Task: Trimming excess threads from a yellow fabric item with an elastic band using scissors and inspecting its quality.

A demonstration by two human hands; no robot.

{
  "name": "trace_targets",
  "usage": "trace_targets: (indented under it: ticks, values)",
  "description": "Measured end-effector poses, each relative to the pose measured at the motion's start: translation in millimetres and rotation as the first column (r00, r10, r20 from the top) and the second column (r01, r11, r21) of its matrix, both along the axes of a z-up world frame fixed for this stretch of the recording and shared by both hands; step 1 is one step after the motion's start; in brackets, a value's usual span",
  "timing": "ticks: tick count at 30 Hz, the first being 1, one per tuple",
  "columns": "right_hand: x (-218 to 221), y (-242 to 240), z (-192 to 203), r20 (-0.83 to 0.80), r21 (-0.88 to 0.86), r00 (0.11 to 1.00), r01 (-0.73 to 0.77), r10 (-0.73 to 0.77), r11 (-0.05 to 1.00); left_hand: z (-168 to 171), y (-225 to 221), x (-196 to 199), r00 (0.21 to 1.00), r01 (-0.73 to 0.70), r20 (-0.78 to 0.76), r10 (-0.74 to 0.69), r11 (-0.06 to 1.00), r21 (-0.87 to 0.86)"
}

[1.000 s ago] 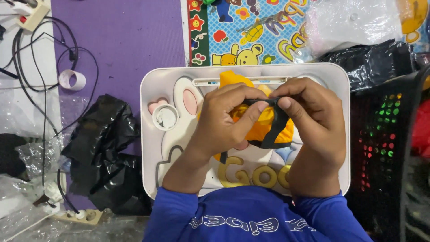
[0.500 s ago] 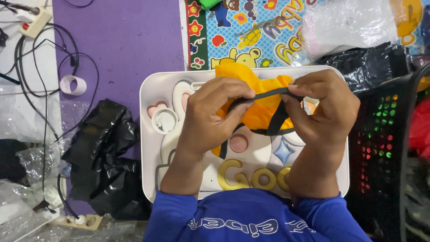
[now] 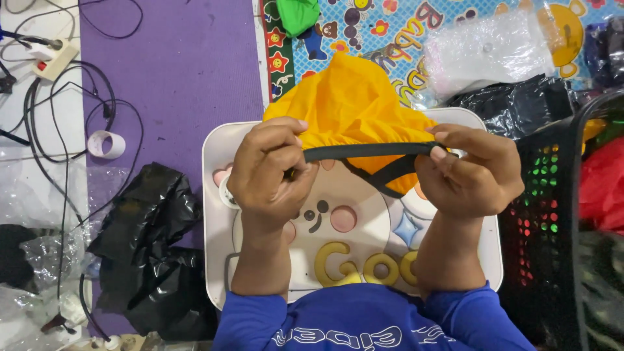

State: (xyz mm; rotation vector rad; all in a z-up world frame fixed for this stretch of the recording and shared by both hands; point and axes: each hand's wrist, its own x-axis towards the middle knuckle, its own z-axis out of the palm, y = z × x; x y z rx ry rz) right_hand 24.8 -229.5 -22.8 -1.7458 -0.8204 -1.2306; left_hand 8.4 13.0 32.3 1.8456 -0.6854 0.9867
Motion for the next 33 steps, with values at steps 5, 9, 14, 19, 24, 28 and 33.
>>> trace_targets:
  ticks: [5, 9, 14, 19, 24, 28, 33]
  values:
    - [-5.1, 7.8, 9.1, -0.049, -0.014, 0.998, -0.039, 0.038, 0.999, -2.6, -0.8, -0.8, 1.000, 0.003, -0.015, -0.004, 1.000, -0.025]
    - [-8.4, 12.4, 15.5, -0.082, -0.053, 0.996, 0.040, -0.044, 0.998, -5.7, -5.3, -1.1, 0.995, 0.018, -0.097, -0.019, 1.000, -0.010]
    - [-9.6, 13.6, 17.6, -0.173, -0.089, 0.985, 0.006, -0.021, 0.996, -19.9, -5.6, 4.4, 0.998, -0.019, -0.061, 0.029, 0.987, 0.161]
    - [-13.8, 22.2, 15.4, -0.217, -0.116, 0.974, -0.085, 0.059, 0.990, -9.8, -19.0, 2.7, 0.998, 0.060, -0.033, -0.054, 0.977, 0.205]
    - [-14.4, 19.3, 15.4, -0.244, -0.109, 0.967, -0.106, 0.077, 0.988, -9.8, -25.2, 0.7, 0.995, 0.103, 0.008, -0.104, 0.986, 0.129]
    - [-11.6, 17.6, 17.8, -0.232, -0.119, 0.969, -0.110, 0.080, 0.987, -15.6, -27.2, 1.8, 0.994, 0.057, 0.081, -0.068, 0.990, 0.130]
    - [-14.2, 14.2, 14.2, -0.232, -0.158, 0.972, -0.005, -0.032, 0.987, -19.3, -30.0, 3.1, 0.994, 0.018, 0.105, -0.030, 0.993, 0.114]
